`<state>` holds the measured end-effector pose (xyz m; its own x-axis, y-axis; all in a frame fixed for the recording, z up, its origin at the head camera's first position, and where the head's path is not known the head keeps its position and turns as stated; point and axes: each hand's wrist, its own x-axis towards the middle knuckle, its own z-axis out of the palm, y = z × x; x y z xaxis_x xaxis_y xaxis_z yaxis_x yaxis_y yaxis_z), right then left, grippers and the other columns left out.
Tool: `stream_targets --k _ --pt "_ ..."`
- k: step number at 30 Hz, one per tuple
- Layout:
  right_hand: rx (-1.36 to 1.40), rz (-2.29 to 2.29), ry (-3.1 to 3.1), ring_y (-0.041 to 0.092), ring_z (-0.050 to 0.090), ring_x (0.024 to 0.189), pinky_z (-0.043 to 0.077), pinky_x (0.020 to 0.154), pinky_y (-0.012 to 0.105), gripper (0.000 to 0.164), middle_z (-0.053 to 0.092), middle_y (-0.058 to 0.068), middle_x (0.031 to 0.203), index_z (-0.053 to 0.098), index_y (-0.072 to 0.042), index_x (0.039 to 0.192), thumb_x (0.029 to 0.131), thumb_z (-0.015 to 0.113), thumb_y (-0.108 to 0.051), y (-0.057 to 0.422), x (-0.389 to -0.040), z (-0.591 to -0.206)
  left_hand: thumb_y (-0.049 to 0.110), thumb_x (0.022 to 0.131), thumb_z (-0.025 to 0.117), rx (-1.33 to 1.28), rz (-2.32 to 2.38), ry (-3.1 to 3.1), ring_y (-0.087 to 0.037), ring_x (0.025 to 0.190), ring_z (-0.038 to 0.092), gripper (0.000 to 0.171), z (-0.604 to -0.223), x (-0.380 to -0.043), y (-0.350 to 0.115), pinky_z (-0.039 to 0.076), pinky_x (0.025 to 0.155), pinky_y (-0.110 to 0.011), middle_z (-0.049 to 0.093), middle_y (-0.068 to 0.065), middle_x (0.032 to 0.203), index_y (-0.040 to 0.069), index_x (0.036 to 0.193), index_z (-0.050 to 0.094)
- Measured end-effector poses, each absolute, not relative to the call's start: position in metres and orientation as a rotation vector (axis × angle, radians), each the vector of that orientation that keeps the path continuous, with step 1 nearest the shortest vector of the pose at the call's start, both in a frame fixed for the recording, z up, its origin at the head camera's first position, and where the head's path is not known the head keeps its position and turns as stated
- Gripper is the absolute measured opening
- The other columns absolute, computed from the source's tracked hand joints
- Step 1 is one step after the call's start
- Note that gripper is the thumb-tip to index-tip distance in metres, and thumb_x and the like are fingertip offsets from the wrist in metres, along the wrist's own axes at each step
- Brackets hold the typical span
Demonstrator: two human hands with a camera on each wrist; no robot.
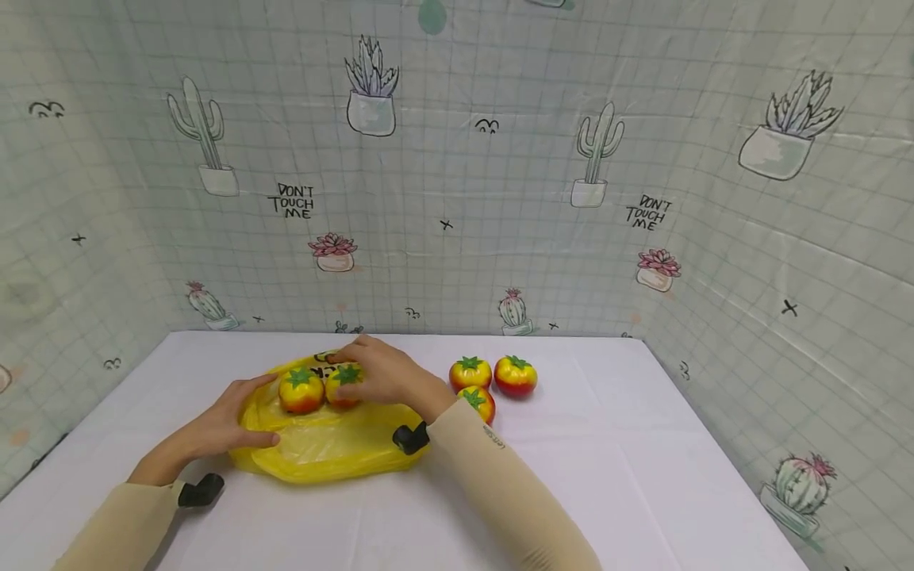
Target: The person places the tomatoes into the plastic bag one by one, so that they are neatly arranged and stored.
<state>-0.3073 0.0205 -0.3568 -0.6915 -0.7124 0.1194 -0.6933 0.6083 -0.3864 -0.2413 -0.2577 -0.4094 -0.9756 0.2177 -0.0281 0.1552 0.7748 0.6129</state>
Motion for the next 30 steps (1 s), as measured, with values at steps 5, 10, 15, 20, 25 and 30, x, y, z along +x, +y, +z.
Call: stream_targets --k 5,10,15,20,25,30 --pt "-1.192 -0.635 2.808 0.014 0.047 0.118 0.041 0.102 0.035 0.054 0.049 -0.004 0.131 0.056 -0.019 0.131 0.086 0.067 -0.047 0.039 -0.299 -0.359 0.047 0.071 0.078 0.307 0.965 2.859 -0.045 0.124 0.034 0.102 -0.41 -0.243 -0.254 0.031 0.099 -0.067 0.026 -0.025 0.141 0.009 0.149 0.025" --pt "-1.25 -0.671 2.824 0.015 0.048 0.118 0.042 0.101 0.036 0.054 0.051 -0.003 0.13 0.057 -0.017 0.131 0.086 0.067 -0.046 0.053 -0.292 -0.359 0.046 0.071 0.078 0.29 0.946 2.868 -0.045 0.123 0.033 0.102 -0.408 -0.242 -0.254 0.032 0.098 -0.068 0.026 -0.026 0.141 0.008 0.149 0.025" --pt "-1.296 -0.693 2.853 0.014 0.048 0.119 0.042 0.102 0.035 0.051 0.052 -0.004 0.129 0.058 -0.02 0.129 0.087 0.067 -0.046 0.066 -0.287 -0.357 0.046 0.072 0.078 0.298 0.956 2.868 -0.046 0.123 0.033 0.102 -0.407 -0.238 -0.255 0.032 0.097 -0.069 0.026 -0.027 0.14 0.007 0.149 0.024" --pt "-1.263 -0.681 2.886 0.014 0.048 0.12 0.042 0.102 0.035 0.051 0.052 -0.004 0.131 0.058 -0.022 0.128 0.086 0.066 -0.05 0.079 -0.285 -0.359 0.045 0.071 0.079 0.311 0.969 2.877 -0.045 0.122 0.035 0.101 -0.408 -0.235 -0.256 0.032 0.097 -0.068 0.027 -0.027 0.138 0.006 0.148 0.025" --pt "-1.214 -0.713 2.918 0.016 0.047 0.121 0.042 0.102 0.037 0.052 0.051 -0.003 0.131 0.058 -0.02 0.127 0.086 0.066 -0.049 0.095 -0.282 -0.358 0.044 0.072 0.079 0.339 0.97 2.889 -0.046 0.123 0.034 0.1 -0.41 -0.237 -0.257 0.031 0.098 -0.069 0.028 -0.027 0.138 0.006 0.148 0.025" --pt "-1.178 -0.741 2.952 0.016 0.046 0.121 0.042 0.102 0.038 0.052 0.05 -0.005 0.131 0.058 -0.018 0.127 0.086 0.067 -0.048 0.111 -0.281 -0.357 0.044 0.072 0.079 0.357 0.96 2.903 -0.047 0.123 0.034 0.1 -0.411 -0.24 -0.258 0.03 0.098 -0.069 0.028 -0.027 0.137 0.006 0.148 0.026"
